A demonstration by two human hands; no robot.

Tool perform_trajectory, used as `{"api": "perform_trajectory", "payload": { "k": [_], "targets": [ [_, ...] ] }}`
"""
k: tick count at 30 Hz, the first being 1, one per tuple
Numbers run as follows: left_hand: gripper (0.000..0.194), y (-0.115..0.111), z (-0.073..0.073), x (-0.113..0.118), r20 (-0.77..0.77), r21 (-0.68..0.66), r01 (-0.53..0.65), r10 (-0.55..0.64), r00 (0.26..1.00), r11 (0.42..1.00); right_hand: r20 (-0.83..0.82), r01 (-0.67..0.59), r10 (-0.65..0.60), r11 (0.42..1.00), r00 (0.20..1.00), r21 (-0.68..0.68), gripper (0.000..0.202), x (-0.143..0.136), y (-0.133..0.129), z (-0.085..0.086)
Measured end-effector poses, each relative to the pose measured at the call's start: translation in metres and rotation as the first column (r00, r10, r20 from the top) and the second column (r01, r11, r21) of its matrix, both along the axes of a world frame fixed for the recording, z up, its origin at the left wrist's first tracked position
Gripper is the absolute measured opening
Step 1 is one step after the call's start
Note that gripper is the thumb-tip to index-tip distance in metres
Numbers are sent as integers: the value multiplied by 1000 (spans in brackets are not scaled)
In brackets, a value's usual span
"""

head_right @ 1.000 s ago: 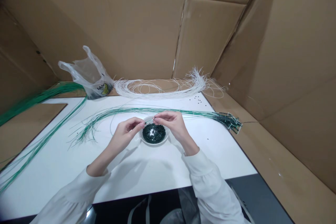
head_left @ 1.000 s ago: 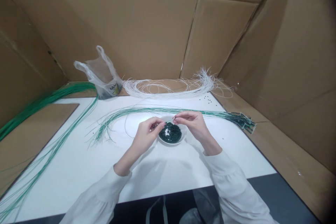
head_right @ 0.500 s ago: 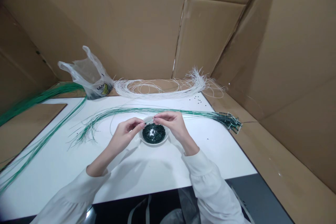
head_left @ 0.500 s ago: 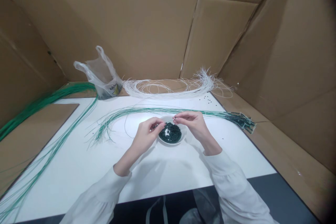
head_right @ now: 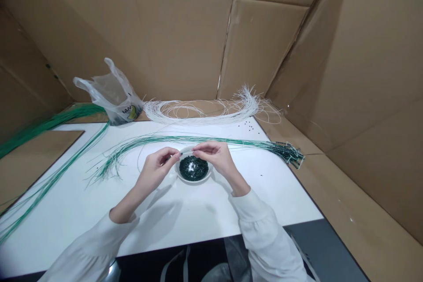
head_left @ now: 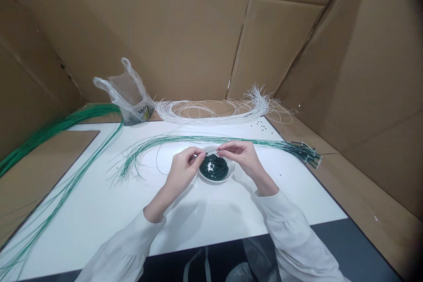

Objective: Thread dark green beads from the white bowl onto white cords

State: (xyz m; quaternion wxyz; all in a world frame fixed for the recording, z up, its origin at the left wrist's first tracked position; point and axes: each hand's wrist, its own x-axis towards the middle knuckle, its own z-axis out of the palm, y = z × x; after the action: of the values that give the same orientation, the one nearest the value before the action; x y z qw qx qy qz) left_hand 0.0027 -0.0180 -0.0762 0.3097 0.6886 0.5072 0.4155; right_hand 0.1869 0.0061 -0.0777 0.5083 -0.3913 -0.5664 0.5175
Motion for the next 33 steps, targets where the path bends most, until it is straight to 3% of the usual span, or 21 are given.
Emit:
{"api": "perform_trajectory", "payload": {
  "k": [5,18,27,33],
  "targets": [
    [21,-1,-2,1,-28,77,-24,27,999,997,-27,1,-1,1000,1000,3,27,0,0,-2],
    [18,-3,-1,1,-52,113,-27,33,998,993,-23,11,-11,1000,1000,0,23,0,1,-3],
    [15,-5,1,2,-139,179,-9,35,990,984,138,11,-32,988,990,151,21,1,1,-8],
    [15,-5,0,2,-173,212,27,10,985,977,91,1,-13,991,996,136,22,-1,2,-9]
  ]
}}
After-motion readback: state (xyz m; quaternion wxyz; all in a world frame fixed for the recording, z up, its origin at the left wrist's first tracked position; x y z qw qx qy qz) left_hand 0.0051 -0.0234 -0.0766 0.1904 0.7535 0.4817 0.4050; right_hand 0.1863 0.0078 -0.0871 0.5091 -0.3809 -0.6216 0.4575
